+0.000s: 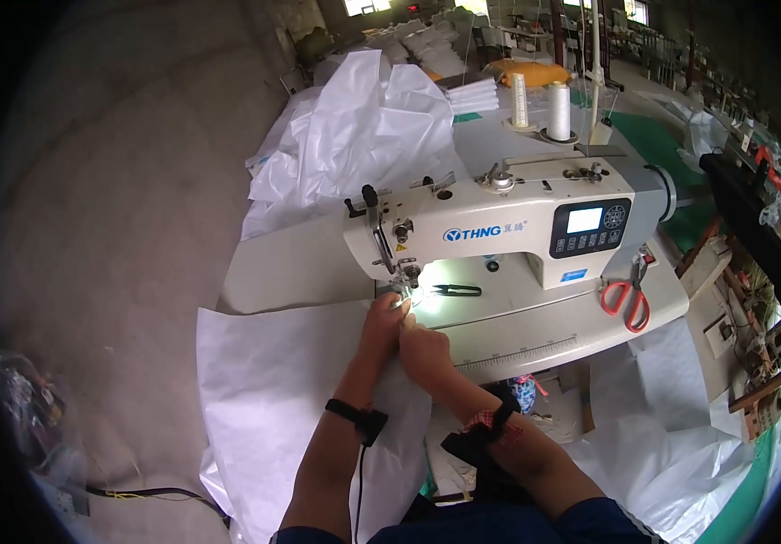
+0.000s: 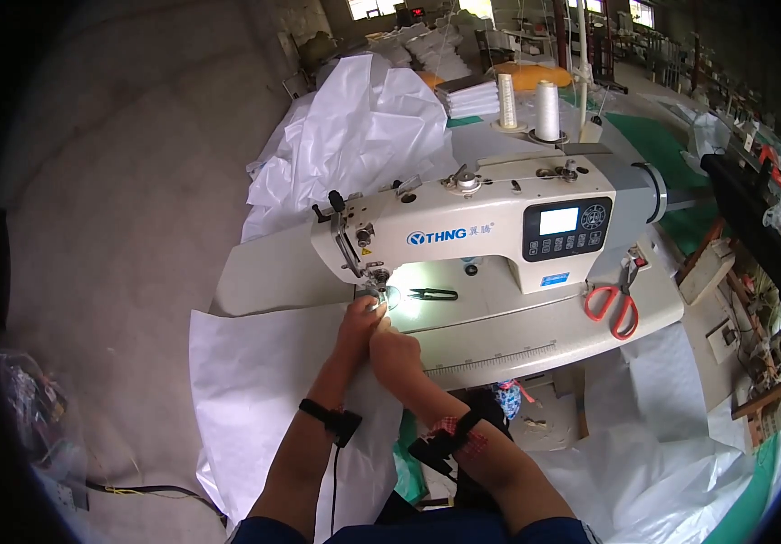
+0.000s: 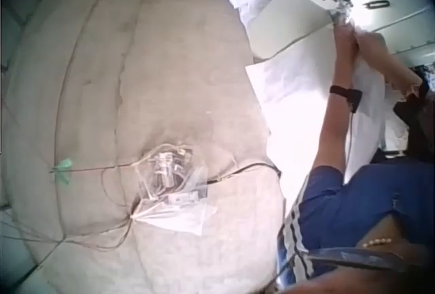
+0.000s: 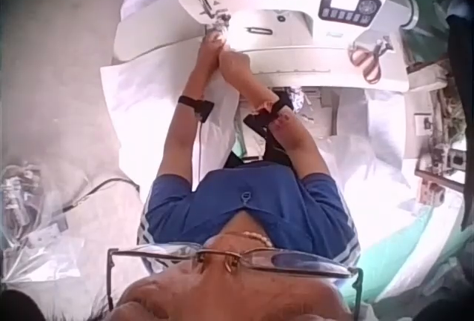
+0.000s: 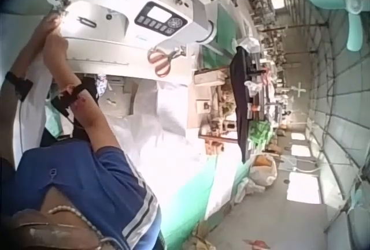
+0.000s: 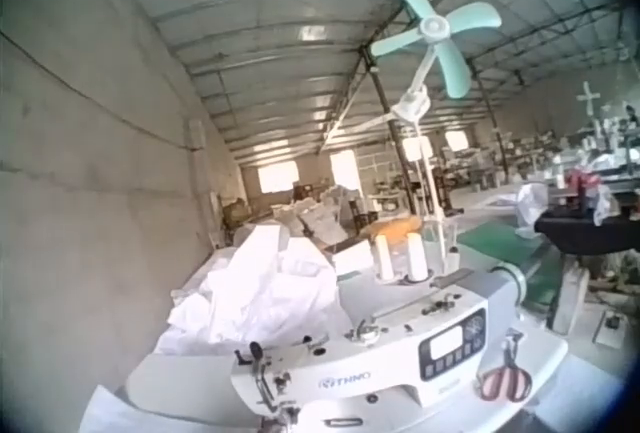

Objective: Using an industrial sewing machine to stitch large white plastic/fabric sheets.

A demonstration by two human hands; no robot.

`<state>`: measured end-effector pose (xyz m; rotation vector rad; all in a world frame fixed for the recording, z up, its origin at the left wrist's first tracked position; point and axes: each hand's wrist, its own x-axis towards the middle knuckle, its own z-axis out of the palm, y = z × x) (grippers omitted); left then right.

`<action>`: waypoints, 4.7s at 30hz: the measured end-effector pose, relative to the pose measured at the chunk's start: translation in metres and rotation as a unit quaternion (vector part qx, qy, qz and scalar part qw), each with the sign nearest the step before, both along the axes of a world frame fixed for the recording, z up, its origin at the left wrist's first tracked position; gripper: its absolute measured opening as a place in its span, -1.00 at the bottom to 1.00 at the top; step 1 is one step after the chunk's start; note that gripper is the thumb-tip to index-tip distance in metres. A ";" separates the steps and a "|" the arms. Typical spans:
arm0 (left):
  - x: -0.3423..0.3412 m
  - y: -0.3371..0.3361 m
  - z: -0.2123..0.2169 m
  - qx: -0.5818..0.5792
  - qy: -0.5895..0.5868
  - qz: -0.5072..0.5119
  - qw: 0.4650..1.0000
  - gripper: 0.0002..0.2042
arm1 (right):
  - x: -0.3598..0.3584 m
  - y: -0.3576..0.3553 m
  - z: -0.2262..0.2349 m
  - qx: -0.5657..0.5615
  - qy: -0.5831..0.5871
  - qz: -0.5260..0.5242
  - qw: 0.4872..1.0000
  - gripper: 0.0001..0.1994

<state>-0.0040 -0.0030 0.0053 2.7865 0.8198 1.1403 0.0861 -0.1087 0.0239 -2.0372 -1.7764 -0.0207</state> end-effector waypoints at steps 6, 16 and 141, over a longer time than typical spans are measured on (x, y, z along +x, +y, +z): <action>-0.007 -0.005 -0.001 -0.061 0.008 -0.017 0.998 -0.82 | 0.008 -0.007 0.021 -0.082 0.123 0.020 0.989 -0.65; -0.030 -0.078 0.027 -0.232 -0.050 0.073 0.969 -0.82 | -0.005 -0.126 0.021 -0.125 0.348 0.002 0.929 -0.66; -0.010 -0.035 0.025 -0.043 0.111 0.056 0.991 -0.72 | -0.032 -0.138 -0.063 -0.087 0.639 0.084 0.759 -0.50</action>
